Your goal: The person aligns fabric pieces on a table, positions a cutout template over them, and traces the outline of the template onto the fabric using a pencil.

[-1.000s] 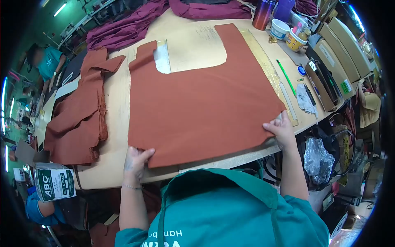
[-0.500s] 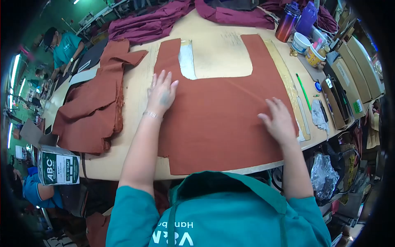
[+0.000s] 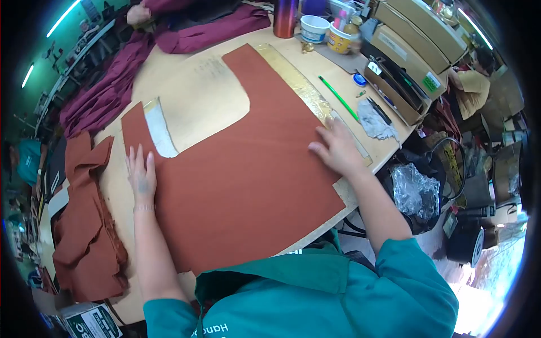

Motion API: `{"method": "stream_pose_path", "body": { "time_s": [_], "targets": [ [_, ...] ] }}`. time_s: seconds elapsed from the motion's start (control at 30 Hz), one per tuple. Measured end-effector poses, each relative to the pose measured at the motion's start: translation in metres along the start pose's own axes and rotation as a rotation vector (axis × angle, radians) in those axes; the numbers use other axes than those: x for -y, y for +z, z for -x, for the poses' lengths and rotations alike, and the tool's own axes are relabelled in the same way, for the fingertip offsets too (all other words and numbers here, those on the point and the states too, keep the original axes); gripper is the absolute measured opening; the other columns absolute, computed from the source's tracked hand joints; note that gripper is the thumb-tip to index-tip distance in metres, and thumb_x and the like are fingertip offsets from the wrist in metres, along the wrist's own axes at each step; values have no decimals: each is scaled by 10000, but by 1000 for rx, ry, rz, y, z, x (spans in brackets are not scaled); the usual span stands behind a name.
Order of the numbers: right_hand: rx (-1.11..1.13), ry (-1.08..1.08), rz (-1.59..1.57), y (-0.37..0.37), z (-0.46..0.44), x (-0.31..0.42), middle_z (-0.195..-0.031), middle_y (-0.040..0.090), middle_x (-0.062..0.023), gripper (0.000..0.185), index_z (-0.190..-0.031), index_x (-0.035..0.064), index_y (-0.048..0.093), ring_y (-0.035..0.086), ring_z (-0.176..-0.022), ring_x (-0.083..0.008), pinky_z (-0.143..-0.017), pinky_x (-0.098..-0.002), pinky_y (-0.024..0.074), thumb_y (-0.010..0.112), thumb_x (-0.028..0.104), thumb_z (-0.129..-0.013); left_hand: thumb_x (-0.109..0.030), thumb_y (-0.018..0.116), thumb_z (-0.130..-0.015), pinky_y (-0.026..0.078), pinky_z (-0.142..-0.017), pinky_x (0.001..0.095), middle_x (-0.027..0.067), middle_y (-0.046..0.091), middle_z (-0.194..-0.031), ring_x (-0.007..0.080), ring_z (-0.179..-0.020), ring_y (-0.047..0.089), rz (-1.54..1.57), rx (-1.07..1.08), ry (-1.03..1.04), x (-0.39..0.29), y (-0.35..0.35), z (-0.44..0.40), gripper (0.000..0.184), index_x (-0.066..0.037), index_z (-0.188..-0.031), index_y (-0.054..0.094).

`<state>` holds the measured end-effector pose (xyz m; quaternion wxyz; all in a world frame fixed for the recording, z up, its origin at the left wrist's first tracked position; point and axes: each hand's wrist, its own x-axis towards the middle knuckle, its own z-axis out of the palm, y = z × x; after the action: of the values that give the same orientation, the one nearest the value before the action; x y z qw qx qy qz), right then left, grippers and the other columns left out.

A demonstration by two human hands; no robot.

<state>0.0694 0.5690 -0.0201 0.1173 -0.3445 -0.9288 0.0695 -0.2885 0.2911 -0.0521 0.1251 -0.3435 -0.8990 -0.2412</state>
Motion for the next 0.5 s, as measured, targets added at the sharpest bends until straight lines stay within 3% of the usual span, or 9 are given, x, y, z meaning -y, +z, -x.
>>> {"method": "stream_pose_path", "body": {
  "time_s": [0.07, 0.13, 0.2, 0.27, 0.33, 0.43, 0.5],
  "targets": [
    [-136, 14, -48, -7, -16, -32, -1185, 453, -183, 388, -1095, 40, 537, 381, -1144, -340, -938, -422, 343, 543, 298, -806, -335, 441, -882, 205, -1020, 435, 168, 293, -1358, 364, -1277, 197, 0, 135, 47, -24, -28, 39, 446, -65, -1236, 444],
    [-237, 41, 30, -13, -35, -54, -1036, 537, -178, 276, -1009, 5, 568, 491, -986, -329, -849, -384, 411, 550, 162, -782, -312, 465, -870, 206, -1016, 455, 156, 289, -1363, 355, -1282, 192, 34, 261, 59, -42, -43, 83, 443, -69, -1240, 439],
    [-121, 115, 145, -7, -52, -71, -978, 552, -183, 282, -1012, 7, 567, 519, -916, -343, -815, -402, 428, 562, 123, -755, -327, 496, -846, 184, -990, 551, 102, 260, -1387, 317, -1299, 172, 20, 399, -57, -70, -58, 113, 502, -120, -1288, 382],
    [-53, 125, 195, 1, -73, -88, -921, 566, -169, 285, -1015, 6, 566, 543, -846, -331, -773, -398, 447, 567, 92, -744, -361, 509, -831, 152, -971, 602, 60, 235, -1402, 289, -1309, 154, -176, 380, -12, -78, -55, 129, 554, -155, -1315, 337],
    [-17, 91, 189, 6, -87, -105, -863, 579, -134, 279, -1018, 3, 566, 564, -777, -294, -724, -372, 469, 563, 71, -748, -373, 513, -825, 145, -974, 598, 52, 219, -1409, 284, -1311, 145, -172, 383, -17, -77, -58, 126, 568, -159, -1319, 330],
    [61, 402, -852, -27, -89, -88, -837, 573, -77, 253, -1062, 1, 546, 552, -734, -186, -701, -307, 463, 518, 82, -824, -389, 518, -816, 133, -978, 595, 40, 230, -1407, 269, -1312, 152, -165, 386, -27, -73, -57, 120, 576, -155, -1313, 345],
    [100, 415, -1308, -57, -75, -76, -804, 552, -42, 238, -1068, 3, 541, 536, -720, -125, -651, -264, 458, 499, 85, -848, -390, 520, -814, 132, -979, 589, 41, 245, -1402, 262, -1309, 166, -153, 378, -10, -68, -57, 118, 570, -150, -1306, 360]
  ]
}}
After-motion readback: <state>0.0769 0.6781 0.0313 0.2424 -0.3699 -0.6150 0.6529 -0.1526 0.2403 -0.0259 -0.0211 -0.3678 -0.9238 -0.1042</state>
